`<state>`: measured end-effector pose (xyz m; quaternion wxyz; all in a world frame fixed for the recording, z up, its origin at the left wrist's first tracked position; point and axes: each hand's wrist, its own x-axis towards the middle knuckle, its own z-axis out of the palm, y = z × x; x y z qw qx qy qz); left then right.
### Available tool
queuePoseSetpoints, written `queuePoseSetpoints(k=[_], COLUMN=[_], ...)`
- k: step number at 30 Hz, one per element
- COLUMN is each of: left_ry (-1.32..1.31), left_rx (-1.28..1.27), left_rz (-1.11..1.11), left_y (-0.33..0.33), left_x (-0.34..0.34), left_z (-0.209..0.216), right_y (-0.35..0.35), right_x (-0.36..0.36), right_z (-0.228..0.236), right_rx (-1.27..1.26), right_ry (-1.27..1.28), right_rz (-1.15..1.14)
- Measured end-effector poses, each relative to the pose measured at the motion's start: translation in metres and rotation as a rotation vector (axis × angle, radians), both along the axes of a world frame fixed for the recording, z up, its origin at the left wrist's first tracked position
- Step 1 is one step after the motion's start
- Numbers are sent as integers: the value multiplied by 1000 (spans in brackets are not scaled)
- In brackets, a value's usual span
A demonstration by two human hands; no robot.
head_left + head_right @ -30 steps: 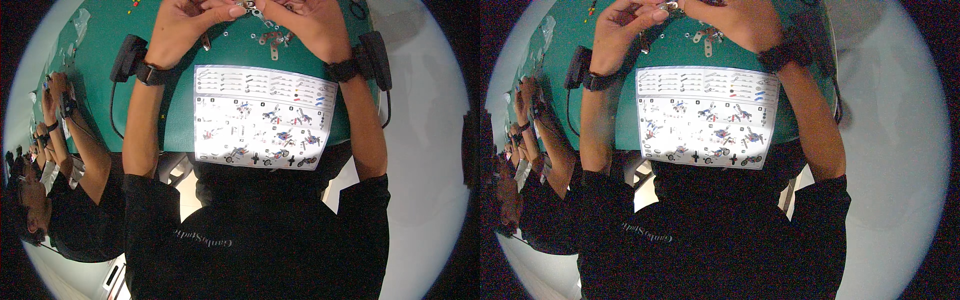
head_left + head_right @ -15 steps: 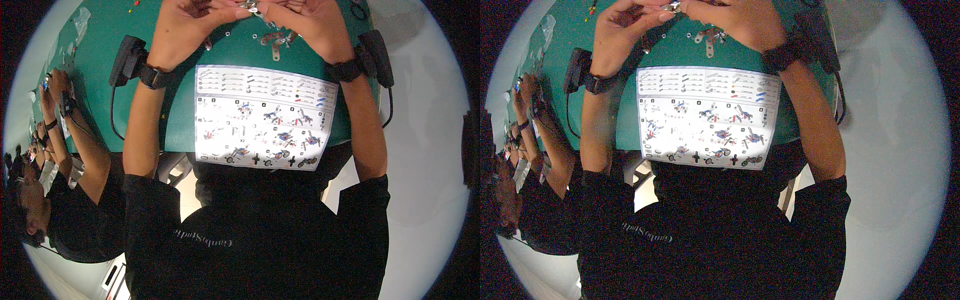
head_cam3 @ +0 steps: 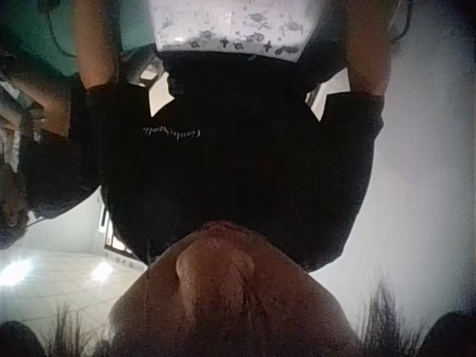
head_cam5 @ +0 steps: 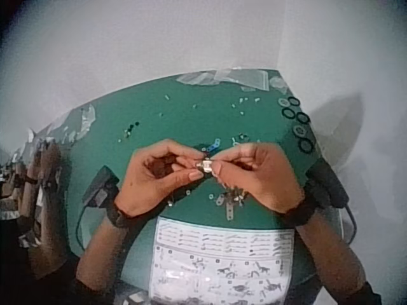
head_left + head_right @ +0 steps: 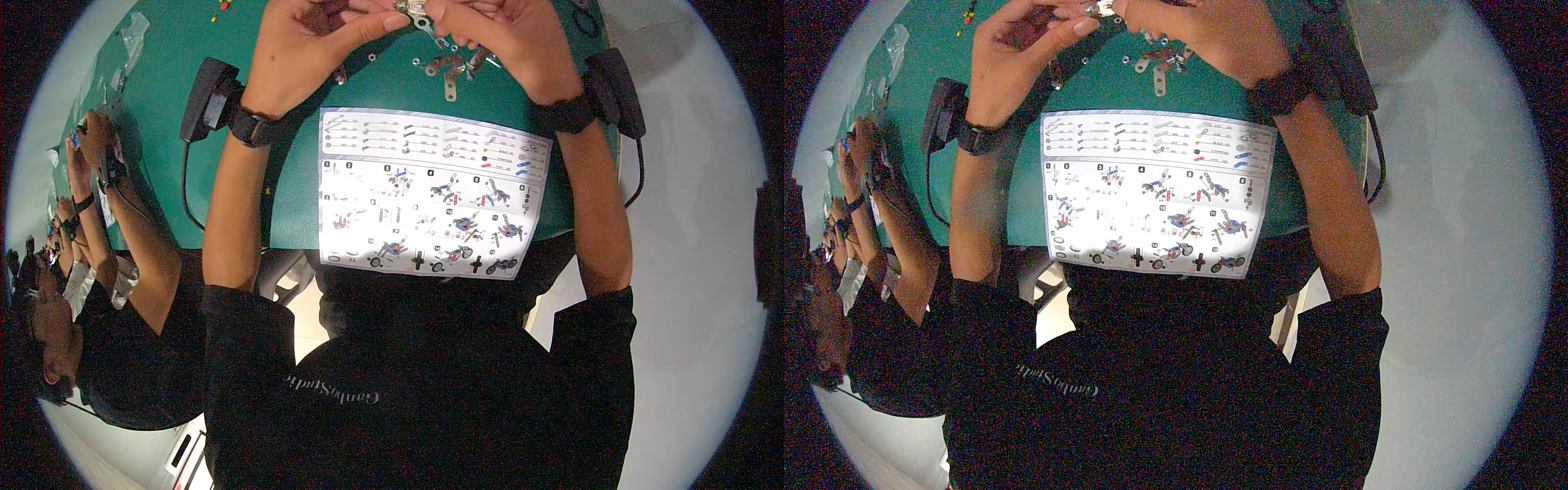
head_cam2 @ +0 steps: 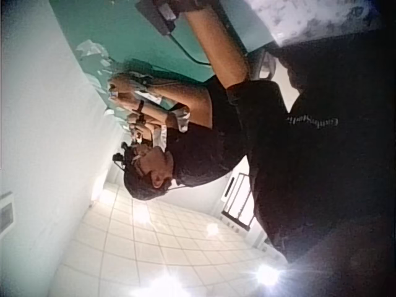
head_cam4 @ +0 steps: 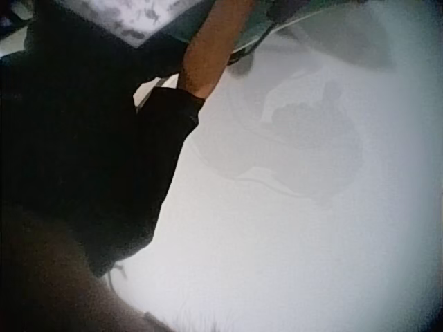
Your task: Assembling a small mechanical toy motorcycle using metal parts, screws, and hand tools while following a printed instruction manual.
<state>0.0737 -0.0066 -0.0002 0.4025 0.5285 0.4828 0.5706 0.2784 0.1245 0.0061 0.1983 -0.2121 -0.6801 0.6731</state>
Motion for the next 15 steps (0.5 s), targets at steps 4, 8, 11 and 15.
queuePoseSetpoints(k=[4, 8, 11, 15], left_ry=[-4, 31, 88, 109], left_rx=[9, 59, 113, 125], left_rz=[-2, 3, 11, 31], left_y=[1, 2, 2, 2], left_x=[2, 2, 1, 4], left_z=[3, 2, 3, 2], right_y=[2, 1, 3, 3], right_x=[1, 1, 0, 1], right_z=[-2, 1, 1, 0], right_rx=[-6, -6, 8, -6], right_ry=[44, 20, 22, -8], right_rz=[13, -4, -5, 2])
